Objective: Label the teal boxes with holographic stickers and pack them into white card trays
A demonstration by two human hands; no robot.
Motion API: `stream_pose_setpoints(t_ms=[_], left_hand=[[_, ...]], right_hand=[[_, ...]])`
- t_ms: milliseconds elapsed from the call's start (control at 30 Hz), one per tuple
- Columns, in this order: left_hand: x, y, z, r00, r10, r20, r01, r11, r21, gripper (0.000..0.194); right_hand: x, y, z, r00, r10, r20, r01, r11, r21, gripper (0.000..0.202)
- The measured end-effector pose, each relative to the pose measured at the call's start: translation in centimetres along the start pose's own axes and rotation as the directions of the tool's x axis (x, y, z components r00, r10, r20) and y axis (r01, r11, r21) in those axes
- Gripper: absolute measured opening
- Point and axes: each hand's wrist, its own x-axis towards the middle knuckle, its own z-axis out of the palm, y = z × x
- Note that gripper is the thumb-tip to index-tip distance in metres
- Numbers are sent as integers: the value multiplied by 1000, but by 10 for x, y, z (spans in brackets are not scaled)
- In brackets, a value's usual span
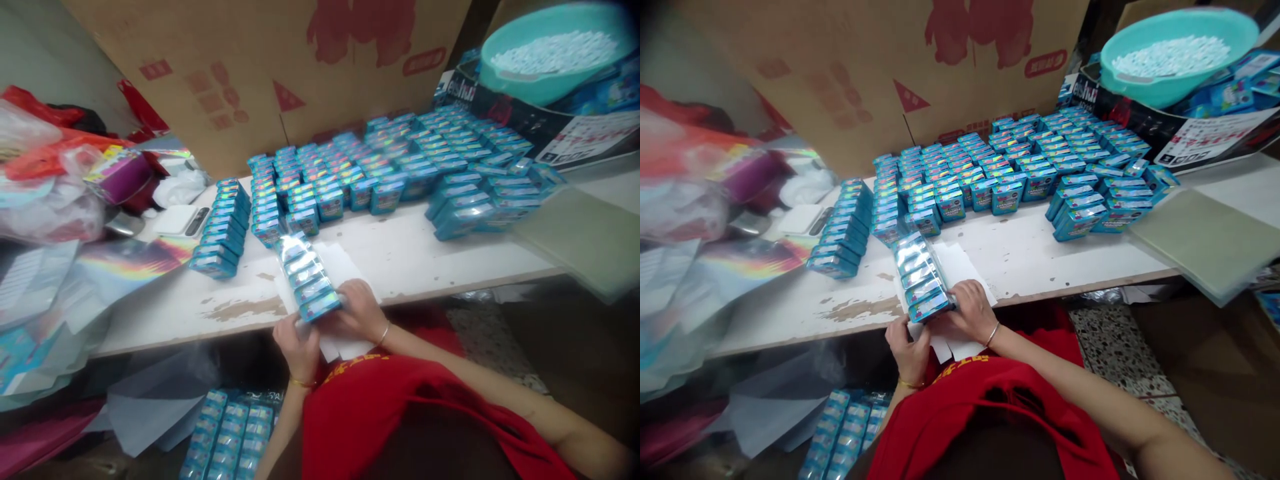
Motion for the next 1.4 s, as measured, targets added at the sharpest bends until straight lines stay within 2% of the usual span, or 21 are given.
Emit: stream_pose_setpoints(t_ms=[67,133,200,267,500,700,833,933,1000,1067,1100,1133,1167,1200,1233,1267,1300,1333,1367,1400], left_hand=[[1,-1,4,999,-27,32,27,999,25,49],[3,0,5,994,16,104,-17,1000,13,45],[6,2,4,988,80,133,-79,997,-15,30],[8,7,2,988,112,109,-111,994,-21,19],[12,31,-4,970,243,15,-243,970,17,3],[23,49,-3,948,318,14,-318,947,45,8],[26,62,6,925,370,87,-374,927,37,10],[28,86,25,883,431,185,-435,900,-19,16],[33,109,38,829,480,286,-473,876,-98,18],[44,129,45,719,580,382,-517,814,-263,17],[52,135,46,671,631,390,-521,775,-358,17],[63,137,45,657,661,363,-510,744,-431,17],[76,134,42,694,655,298,-492,734,-468,16],[91,126,39,776,596,207,-456,757,-467,16],[108,114,36,873,479,92,-397,808,-434,18],[126,98,33,945,326,-28,-311,866,-392,21],[144,81,31,985,148,-90,-171,917,-360,26],[160,64,30,996,-13,-85,-18,934,-356,33],[173,47,29,991,-130,-10,116,919,-378,36],[183,32,29,968,-217,122,248,889,-386,37]], right_hand=[[3,5,1,999,-11,40,12,1000,-19,59],[6,9,2,993,-62,103,62,998,5,63],[8,11,4,988,-105,114,99,994,56,57],[8,10,3,993,-102,62,96,991,97,48],[2,5,-21,991,-95,-91,107,985,136,25],[6,16,-41,984,-124,-124,130,990,45,19],[9,47,-53,985,-163,-54,163,987,5,22],[14,81,-73,993,-111,29,111,994,13,27],[17,100,-92,998,-33,46,32,999,37,32],[17,110,-111,994,104,-18,-102,992,79,41],[15,110,-118,977,197,-83,-187,975,118,46],[12,108,-124,941,302,-152,-274,945,179,49],[9,103,-127,890,410,-200,-355,898,260,49],[5,95,-128,832,511,-214,-422,835,352,47],[3,87,-127,783,593,-189,-472,764,441,48],[1,77,-125,747,650,-137,-507,691,515,50],[0,68,-121,726,684,-77,-531,628,569,53],[2,59,-116,716,698,-24,-546,581,603,55],[4,51,-112,710,704,6,-555,554,620,55],[8,45,-107,705,709,15,-559,543,627,54]])
